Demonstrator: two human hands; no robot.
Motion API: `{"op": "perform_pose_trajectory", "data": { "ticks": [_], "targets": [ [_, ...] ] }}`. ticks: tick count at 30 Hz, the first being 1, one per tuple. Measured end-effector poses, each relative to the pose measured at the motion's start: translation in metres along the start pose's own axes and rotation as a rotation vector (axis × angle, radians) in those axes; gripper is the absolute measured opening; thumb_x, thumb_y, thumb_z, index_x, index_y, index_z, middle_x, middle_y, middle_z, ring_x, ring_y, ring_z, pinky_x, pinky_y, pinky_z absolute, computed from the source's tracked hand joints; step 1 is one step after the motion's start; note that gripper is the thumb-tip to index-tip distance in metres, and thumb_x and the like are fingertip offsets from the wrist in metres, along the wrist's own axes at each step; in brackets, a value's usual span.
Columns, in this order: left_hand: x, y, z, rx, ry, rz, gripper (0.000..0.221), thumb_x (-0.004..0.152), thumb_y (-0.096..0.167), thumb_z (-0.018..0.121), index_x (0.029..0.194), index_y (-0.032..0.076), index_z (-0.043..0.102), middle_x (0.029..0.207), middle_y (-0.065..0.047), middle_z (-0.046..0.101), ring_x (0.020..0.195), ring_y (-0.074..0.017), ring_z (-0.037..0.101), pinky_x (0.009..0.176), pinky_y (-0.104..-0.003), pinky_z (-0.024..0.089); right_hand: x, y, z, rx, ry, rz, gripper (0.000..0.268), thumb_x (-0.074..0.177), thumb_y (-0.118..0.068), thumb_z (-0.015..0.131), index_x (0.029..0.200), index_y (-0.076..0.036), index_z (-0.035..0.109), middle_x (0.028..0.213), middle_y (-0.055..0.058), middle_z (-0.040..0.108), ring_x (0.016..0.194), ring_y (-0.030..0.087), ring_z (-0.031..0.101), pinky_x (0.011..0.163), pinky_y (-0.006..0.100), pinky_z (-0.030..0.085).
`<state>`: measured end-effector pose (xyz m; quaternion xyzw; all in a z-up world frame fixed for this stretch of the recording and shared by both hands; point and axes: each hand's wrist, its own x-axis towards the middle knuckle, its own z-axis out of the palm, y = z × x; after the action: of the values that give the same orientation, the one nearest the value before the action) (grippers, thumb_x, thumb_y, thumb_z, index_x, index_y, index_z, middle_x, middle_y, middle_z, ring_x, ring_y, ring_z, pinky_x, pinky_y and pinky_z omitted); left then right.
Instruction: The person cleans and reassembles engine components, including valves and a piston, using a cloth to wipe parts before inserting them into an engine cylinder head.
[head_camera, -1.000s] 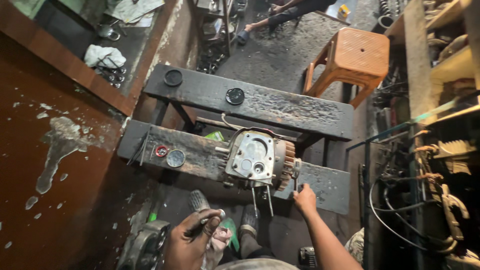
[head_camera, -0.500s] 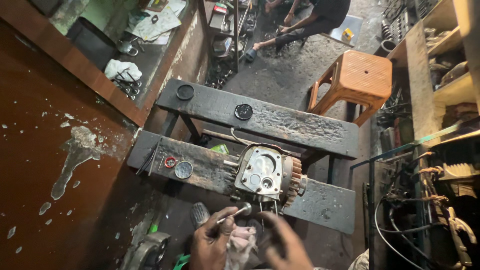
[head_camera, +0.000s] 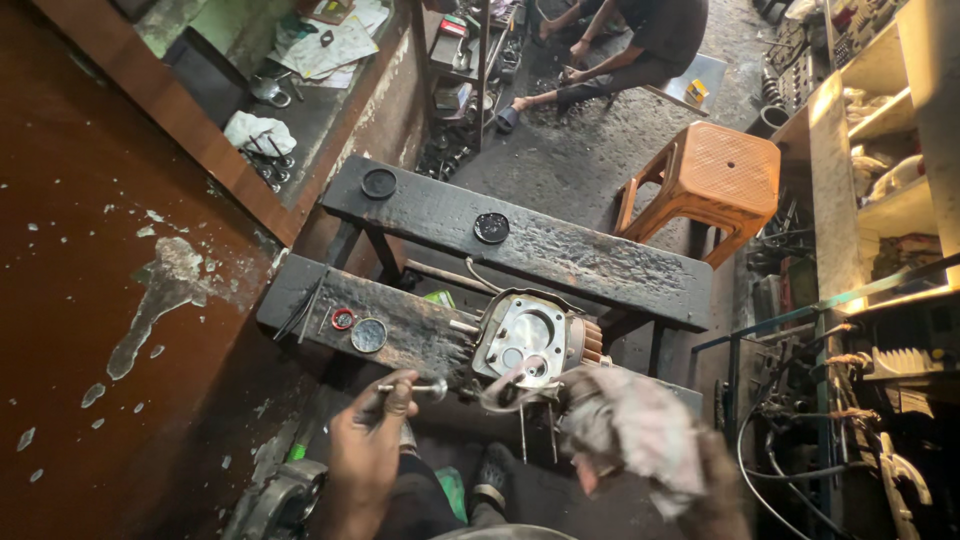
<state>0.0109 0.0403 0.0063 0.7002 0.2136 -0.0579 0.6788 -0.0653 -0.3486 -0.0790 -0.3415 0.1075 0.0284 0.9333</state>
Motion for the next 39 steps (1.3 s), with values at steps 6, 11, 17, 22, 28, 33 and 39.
{"op": "perform_pose_trajectory", "data": {
  "ticks": [6, 11, 17, 22, 28, 33, 39],
  "targets": [
    [0.002, -0.008, -0.032, 0.076, 0.024, 0.214, 0.026, 0.093, 0.022, 0.071, 0.103, -0.001, 0.078, 0.082, -0.004, 0.074, 0.077, -0.0094, 0.064, 0.070, -0.024, 0.051, -0.003, -0.043, 0.005, -1.743, 0.300, -0.629, 0.046, 0.094, -0.036, 0.064, 0.128, -0.003, 0.062, 0.113, 0.015, 0.072, 0.098, 0.027, 0.073, 0.083, 0.039, 0.058],
    [0.011, -0.025, -0.035, -0.099, 0.053, 0.051, 0.027, 0.093, 0.020, 0.071, 0.108, -0.001, 0.078, 0.085, -0.008, 0.074, 0.078, -0.0114, 0.064, 0.071, -0.025, 0.051, 0.051, -0.003, -0.068, -0.915, 0.926, 0.168, 0.045, 0.106, -0.033, 0.051, 0.136, 0.000, 0.056, 0.108, 0.021, 0.063, 0.080, 0.029, 0.064, 0.062, 0.046, 0.053],
    [0.020, -0.029, -0.015, -0.327, -0.014, -0.033, 0.025, 0.094, 0.015, 0.067, 0.112, -0.002, 0.071, 0.093, -0.010, 0.070, 0.080, -0.0174, 0.069, 0.077, -0.031, 0.059, 0.077, 0.070, -0.130, -1.306, 0.722, 0.242, 0.052, 0.088, -0.023, 0.074, 0.131, 0.003, 0.060, 0.116, 0.021, 0.070, 0.097, 0.025, 0.068, 0.079, 0.035, 0.054],
    [0.045, -0.039, -0.012, -0.536, -0.094, -0.113, 0.027, 0.096, 0.007, 0.061, 0.122, 0.001, 0.064, 0.103, -0.010, 0.066, 0.088, -0.0202, 0.070, 0.084, -0.037, 0.062, 0.076, 0.073, -0.125, -1.114, 0.786, -0.005, 0.036, 0.094, -0.020, 0.070, 0.119, 0.006, 0.068, 0.105, 0.020, 0.074, 0.089, 0.022, 0.066, 0.075, 0.036, 0.053],
    [0.086, -0.052, -0.013, -0.695, -0.101, -0.233, 0.030, 0.095, 0.005, 0.058, 0.125, 0.004, 0.062, 0.110, -0.011, 0.068, 0.094, -0.0266, 0.073, 0.083, -0.041, 0.061, 0.061, 0.035, 0.026, -1.126, 0.866, -0.229, 0.033, 0.096, -0.020, 0.066, 0.119, 0.004, 0.066, 0.102, 0.014, 0.070, 0.081, 0.018, 0.066, 0.070, 0.032, 0.052],
    [0.111, -0.049, -0.020, -0.651, -0.079, -0.242, 0.032, 0.094, 0.009, 0.065, 0.125, 0.004, 0.064, 0.105, -0.011, 0.073, 0.087, -0.0214, 0.072, 0.079, -0.036, 0.061, 0.066, 0.054, 0.153, -1.309, 0.695, -0.218, 0.029, 0.099, -0.021, 0.062, 0.118, -0.001, 0.070, 0.094, 0.015, 0.073, 0.078, 0.021, 0.068, 0.068, 0.035, 0.055],
    [0.135, -0.032, -0.057, -0.476, 0.028, -0.130, 0.025, 0.093, 0.013, 0.072, 0.116, 0.004, 0.072, 0.090, -0.006, 0.073, 0.073, -0.0146, 0.068, 0.064, -0.028, 0.055, 0.103, 0.126, 0.222, -1.462, 0.223, -0.141, 0.026, 0.092, -0.021, 0.067, 0.112, -0.005, 0.073, 0.097, 0.014, 0.079, 0.085, 0.022, 0.077, 0.080, 0.034, 0.058]
  ]
}}
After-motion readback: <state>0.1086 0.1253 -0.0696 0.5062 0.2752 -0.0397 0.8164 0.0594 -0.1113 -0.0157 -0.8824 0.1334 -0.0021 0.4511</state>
